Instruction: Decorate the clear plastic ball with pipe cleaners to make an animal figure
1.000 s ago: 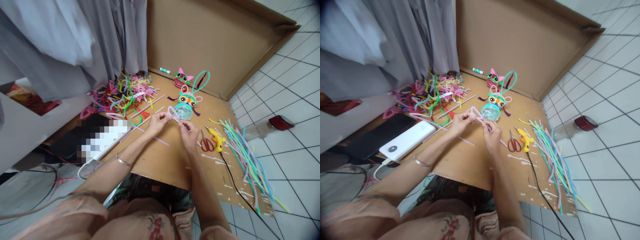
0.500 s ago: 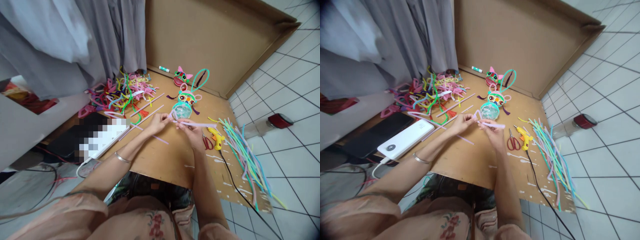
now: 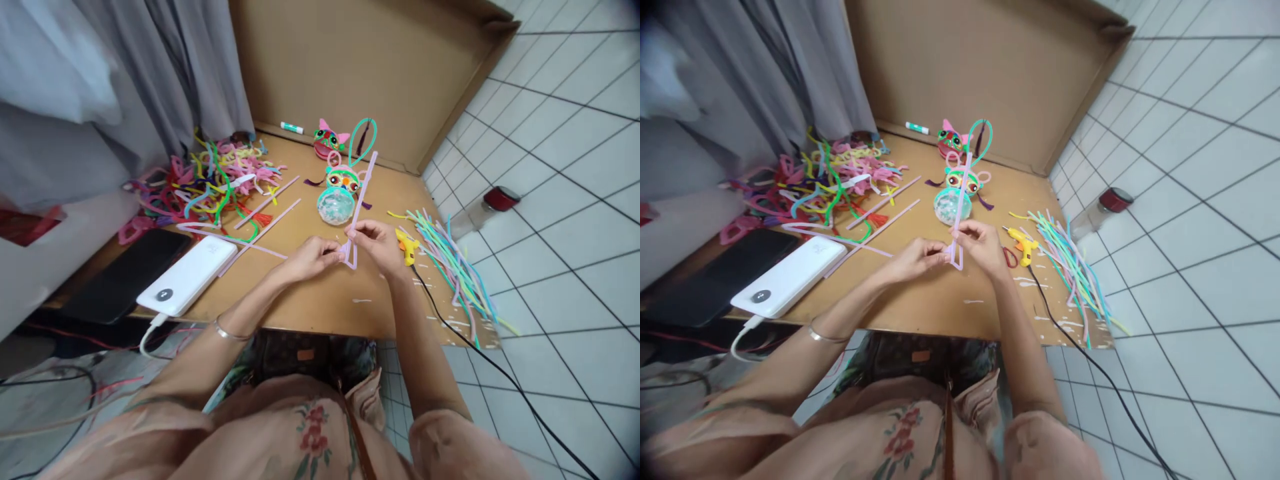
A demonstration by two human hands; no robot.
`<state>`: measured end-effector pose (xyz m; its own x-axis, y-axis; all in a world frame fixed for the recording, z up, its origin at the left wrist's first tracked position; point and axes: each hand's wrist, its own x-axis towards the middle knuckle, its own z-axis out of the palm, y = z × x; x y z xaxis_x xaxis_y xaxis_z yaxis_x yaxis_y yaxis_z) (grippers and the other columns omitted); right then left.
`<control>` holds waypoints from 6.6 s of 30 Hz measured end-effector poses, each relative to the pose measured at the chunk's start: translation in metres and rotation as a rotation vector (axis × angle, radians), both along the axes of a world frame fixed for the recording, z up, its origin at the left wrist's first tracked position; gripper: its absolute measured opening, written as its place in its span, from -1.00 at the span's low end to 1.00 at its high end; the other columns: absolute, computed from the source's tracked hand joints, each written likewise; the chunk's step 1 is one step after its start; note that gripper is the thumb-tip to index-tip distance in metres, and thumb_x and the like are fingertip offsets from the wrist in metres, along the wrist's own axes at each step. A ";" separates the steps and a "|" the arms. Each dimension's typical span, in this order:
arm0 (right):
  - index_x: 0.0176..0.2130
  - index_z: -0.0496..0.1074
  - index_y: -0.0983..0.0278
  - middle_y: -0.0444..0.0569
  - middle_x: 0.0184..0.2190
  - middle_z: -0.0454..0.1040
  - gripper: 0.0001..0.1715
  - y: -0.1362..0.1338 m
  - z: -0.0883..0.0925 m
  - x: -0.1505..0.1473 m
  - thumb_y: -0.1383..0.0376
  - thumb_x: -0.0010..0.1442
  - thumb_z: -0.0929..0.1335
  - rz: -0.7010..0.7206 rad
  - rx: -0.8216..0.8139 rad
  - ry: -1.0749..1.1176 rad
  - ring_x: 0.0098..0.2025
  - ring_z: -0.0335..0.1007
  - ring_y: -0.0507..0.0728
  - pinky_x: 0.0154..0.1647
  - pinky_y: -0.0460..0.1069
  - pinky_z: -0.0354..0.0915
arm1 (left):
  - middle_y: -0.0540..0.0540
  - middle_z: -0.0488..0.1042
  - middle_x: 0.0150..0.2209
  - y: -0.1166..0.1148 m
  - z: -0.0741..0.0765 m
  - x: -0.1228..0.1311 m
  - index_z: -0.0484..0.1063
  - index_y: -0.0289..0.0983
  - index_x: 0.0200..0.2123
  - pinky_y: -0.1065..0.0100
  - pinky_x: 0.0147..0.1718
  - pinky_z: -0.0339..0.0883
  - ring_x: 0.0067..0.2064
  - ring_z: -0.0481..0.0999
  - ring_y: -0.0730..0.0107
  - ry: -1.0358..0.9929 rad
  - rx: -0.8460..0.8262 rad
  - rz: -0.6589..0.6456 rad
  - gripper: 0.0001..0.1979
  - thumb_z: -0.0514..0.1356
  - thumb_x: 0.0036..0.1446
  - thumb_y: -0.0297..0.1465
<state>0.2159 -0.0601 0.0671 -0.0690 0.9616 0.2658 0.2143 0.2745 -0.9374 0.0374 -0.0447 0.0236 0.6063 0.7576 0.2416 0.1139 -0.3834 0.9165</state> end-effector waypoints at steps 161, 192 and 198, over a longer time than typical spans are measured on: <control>-0.44 0.53 0.22 -0.10 -0.42 0.53 -0.84 0.044 -0.038 0.009 0.18 0.04 0.47 -0.122 0.207 0.127 -0.32 0.42 0.08 -0.23 0.00 0.34 | 0.08 0.21 -0.60 0.056 -0.007 0.008 0.34 -0.34 -0.54 0.49 -0.55 -0.07 -0.56 0.11 0.62 -0.055 -0.207 -0.156 -0.52 0.26 0.03 -0.01; -0.42 0.58 0.21 -0.12 -0.47 0.49 -0.76 0.044 -0.040 0.007 0.09 0.02 0.47 -0.086 0.044 0.097 -0.38 0.40 0.06 -0.28 -0.01 0.35 | 0.01 0.35 -0.53 0.057 -0.014 0.017 0.44 -0.36 -0.50 0.43 -0.39 0.16 -0.44 0.29 0.51 -0.278 -0.129 0.022 -0.45 0.29 -0.01 0.09; -0.37 0.57 0.19 -0.09 -0.34 0.50 -0.84 0.041 -0.040 0.003 0.19 0.14 0.39 -0.139 0.205 -0.014 -0.25 0.42 0.09 -0.14 0.01 0.33 | 0.03 0.34 -0.56 0.059 -0.014 0.020 0.47 -0.36 -0.49 0.44 -0.43 0.13 -0.48 0.25 0.54 -0.362 -0.164 0.117 -0.42 0.32 -0.10 0.13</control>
